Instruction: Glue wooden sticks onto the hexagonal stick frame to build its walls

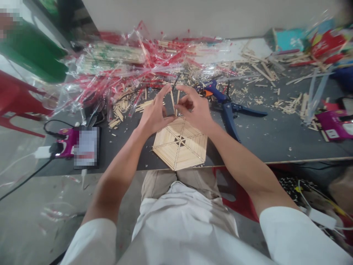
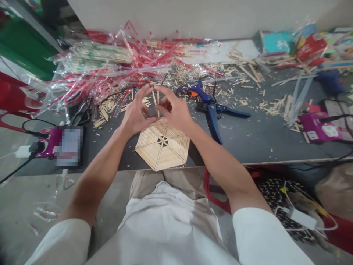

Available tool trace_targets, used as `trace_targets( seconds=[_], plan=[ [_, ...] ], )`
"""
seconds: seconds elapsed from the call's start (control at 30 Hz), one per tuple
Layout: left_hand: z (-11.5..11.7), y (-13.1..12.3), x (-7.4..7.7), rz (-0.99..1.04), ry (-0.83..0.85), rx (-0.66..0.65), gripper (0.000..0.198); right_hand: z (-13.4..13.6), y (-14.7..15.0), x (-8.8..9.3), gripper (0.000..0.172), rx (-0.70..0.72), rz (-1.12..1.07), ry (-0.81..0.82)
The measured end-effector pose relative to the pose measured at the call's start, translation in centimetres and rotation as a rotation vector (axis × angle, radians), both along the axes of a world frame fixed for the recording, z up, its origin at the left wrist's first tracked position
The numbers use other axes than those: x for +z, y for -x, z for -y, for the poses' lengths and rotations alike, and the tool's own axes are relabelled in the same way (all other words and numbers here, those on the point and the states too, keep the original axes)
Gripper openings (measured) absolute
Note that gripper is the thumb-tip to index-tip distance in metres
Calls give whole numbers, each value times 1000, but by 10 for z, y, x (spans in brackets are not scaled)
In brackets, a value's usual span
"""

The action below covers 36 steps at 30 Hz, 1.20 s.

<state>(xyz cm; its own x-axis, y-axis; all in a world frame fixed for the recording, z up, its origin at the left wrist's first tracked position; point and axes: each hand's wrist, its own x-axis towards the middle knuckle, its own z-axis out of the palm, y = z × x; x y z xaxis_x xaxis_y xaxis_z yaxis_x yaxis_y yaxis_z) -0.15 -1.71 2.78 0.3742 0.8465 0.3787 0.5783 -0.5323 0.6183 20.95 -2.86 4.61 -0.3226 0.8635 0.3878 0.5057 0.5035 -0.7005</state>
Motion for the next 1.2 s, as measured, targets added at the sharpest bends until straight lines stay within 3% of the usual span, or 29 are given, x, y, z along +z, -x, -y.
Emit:
trace_targets(
  seconds=[0.47,1.2],
  plan=[
    [2,-4,-4,35,14,-35,116,1,-2,10,43,-17,42,-93],
    [10,-8,6,50,48,-26,108,-4,-6,-1,48,-34,84,-77]
  ],
)
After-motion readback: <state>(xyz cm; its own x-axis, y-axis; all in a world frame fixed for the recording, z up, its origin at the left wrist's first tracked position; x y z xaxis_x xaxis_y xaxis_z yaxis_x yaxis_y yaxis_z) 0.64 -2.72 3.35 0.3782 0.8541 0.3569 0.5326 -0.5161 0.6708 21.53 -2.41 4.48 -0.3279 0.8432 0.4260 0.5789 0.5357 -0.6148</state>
